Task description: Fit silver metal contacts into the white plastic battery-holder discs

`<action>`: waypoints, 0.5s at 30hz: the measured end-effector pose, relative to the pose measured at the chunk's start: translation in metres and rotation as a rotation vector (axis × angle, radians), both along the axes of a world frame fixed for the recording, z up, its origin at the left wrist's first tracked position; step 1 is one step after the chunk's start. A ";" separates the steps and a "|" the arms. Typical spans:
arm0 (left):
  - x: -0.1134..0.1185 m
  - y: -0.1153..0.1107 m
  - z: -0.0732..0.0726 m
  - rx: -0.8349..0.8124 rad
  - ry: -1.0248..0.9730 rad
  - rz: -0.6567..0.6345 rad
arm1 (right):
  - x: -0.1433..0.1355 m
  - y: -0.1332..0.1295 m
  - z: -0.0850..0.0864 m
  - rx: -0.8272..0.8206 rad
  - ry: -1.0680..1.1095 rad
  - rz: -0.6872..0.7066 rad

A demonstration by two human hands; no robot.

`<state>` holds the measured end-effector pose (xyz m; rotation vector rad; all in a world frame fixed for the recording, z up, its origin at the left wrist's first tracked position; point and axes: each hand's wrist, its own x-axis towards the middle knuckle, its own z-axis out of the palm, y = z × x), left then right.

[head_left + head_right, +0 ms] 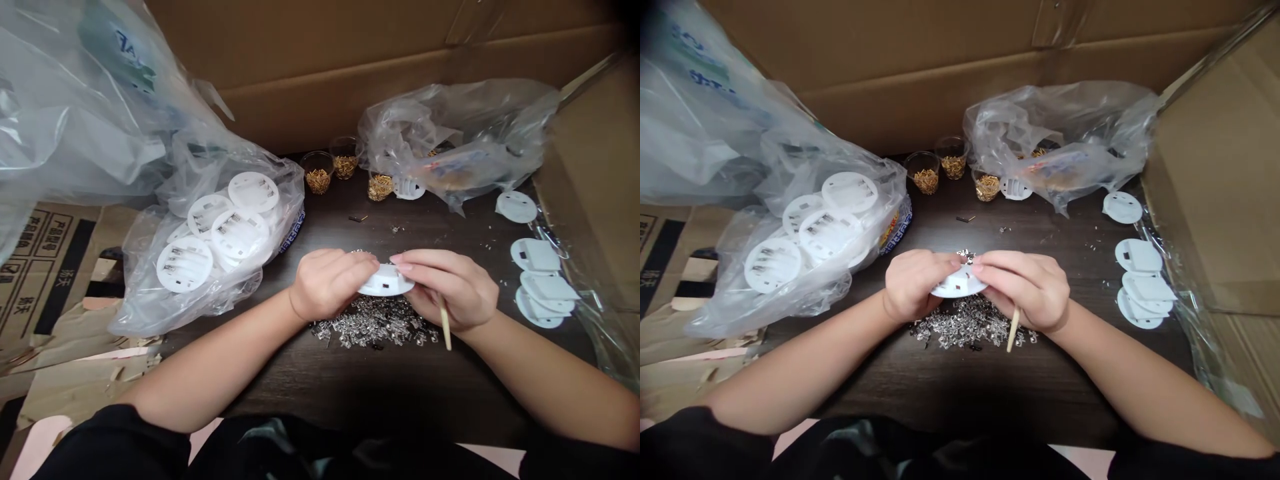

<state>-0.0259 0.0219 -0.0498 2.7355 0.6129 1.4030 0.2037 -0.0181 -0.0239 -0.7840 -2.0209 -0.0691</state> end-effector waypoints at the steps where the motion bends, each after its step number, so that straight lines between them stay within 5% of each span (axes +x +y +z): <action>1: -0.001 0.000 0.001 0.009 0.004 -0.015 | 0.001 -0.001 -0.001 0.032 -0.002 -0.004; 15: 0.002 -0.001 0.004 0.056 0.009 -0.018 | 0.004 -0.009 0.008 0.135 -0.184 0.028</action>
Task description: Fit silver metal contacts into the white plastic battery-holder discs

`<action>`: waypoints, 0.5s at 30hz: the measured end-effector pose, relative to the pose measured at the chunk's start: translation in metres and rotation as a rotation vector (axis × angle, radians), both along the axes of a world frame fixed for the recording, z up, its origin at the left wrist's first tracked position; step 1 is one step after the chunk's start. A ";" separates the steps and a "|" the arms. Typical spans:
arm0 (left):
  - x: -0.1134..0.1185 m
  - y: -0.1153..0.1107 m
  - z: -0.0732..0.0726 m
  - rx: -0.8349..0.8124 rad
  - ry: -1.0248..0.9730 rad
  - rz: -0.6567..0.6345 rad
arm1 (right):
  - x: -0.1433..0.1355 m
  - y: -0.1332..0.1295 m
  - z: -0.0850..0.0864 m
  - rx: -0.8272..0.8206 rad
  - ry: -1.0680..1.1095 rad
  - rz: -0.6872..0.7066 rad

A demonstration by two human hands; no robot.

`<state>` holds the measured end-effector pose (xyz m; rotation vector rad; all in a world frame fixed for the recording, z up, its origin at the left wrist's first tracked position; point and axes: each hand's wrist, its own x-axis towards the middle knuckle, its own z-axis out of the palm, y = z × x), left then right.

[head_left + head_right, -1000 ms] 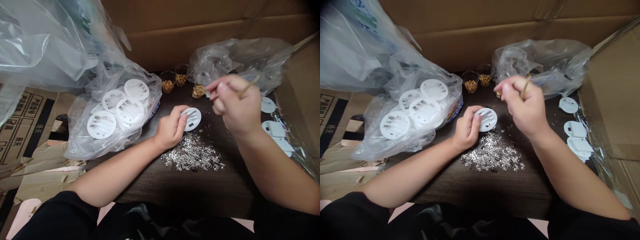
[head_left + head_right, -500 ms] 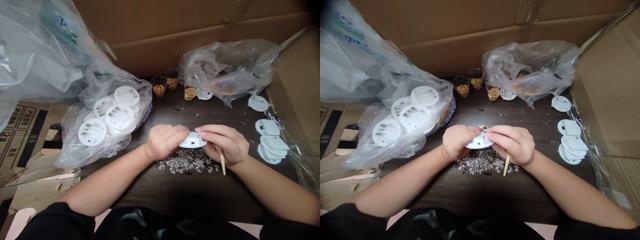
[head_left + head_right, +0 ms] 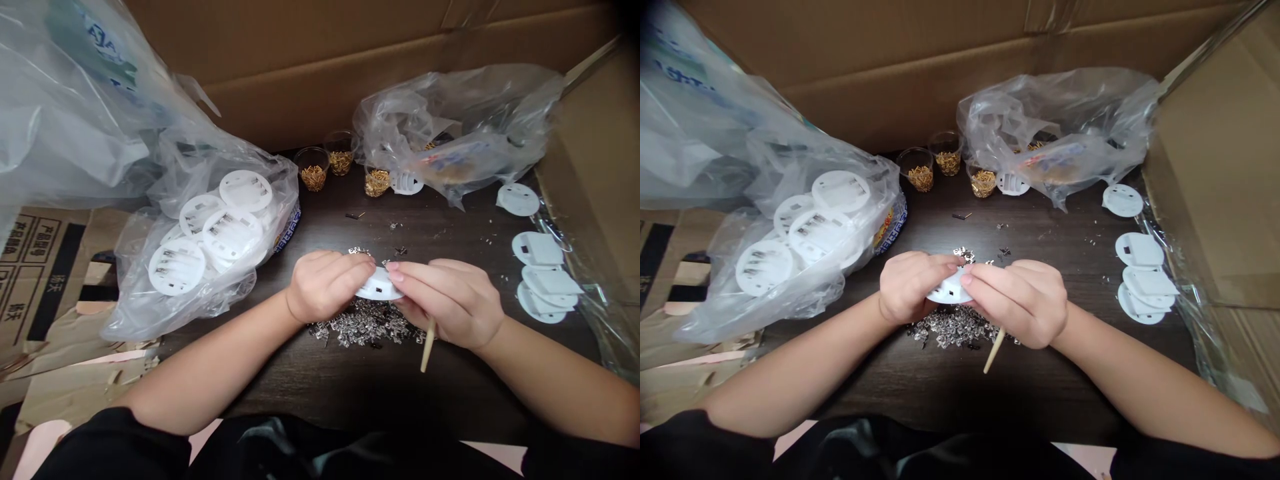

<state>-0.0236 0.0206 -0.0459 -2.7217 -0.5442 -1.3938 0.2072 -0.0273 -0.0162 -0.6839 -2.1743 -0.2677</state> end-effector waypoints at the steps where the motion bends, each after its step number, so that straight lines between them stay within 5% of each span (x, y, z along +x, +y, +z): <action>1: 0.000 0.000 0.000 0.000 0.005 0.002 | 0.000 -0.001 0.001 0.005 -0.034 -0.011; 15: 0.001 0.004 0.000 0.012 0.034 -0.030 | -0.001 0.004 0.006 -0.138 -0.102 0.022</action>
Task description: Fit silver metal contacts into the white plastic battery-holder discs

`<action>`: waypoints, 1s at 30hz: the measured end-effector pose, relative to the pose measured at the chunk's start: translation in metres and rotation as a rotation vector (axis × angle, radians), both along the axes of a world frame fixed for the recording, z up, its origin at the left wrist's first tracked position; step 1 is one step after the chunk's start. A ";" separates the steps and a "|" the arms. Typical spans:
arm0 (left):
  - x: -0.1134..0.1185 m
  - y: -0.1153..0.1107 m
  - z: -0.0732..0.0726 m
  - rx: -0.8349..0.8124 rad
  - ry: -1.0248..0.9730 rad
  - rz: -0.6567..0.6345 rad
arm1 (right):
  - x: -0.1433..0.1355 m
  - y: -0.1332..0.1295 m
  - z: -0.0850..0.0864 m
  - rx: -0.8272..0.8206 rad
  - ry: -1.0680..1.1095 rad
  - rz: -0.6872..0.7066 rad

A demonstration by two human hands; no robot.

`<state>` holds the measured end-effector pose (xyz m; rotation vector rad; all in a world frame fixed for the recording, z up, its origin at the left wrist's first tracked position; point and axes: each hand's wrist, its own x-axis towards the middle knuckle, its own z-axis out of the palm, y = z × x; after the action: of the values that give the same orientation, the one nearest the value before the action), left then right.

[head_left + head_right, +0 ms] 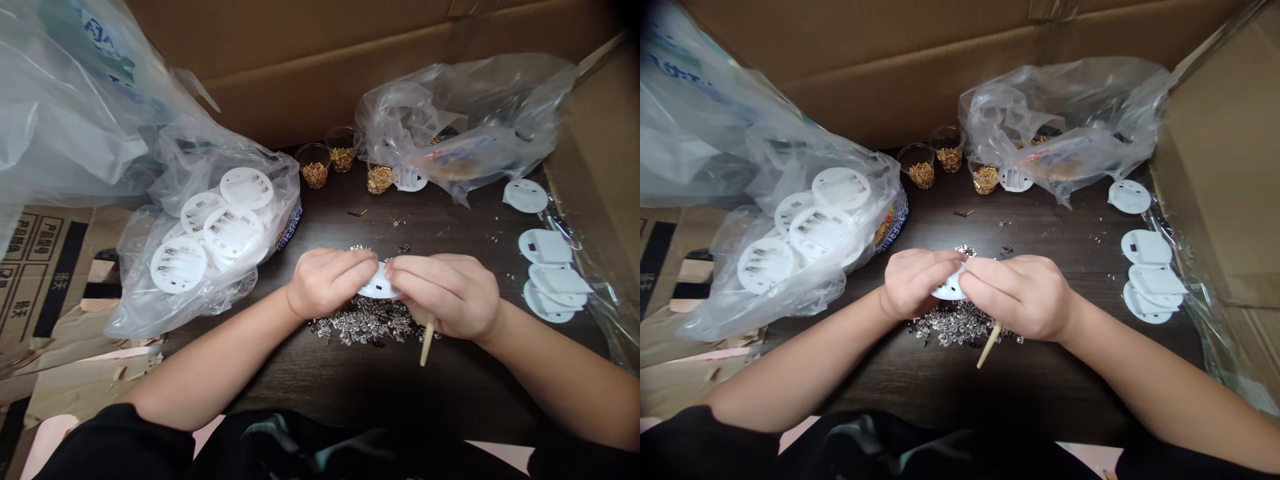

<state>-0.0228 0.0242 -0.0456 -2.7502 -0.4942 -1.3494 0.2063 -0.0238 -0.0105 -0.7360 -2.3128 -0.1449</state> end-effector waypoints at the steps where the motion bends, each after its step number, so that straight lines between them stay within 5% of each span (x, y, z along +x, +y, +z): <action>1: 0.000 0.000 0.000 -0.001 -0.001 0.008 | 0.000 0.000 0.001 -0.001 0.001 -0.007; 24: 0.000 0.002 -0.002 0.004 0.023 0.067 | -0.005 0.003 -0.009 -0.138 0.160 -0.030; 30: 0.003 0.007 -0.003 -0.282 -0.168 0.255 | 0.007 0.019 0.012 -0.298 0.083 -0.164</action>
<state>-0.0200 0.0311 -0.0483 -2.6638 -1.0820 -1.5541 0.2136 -0.0050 0.0013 -1.0608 -2.2174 0.1584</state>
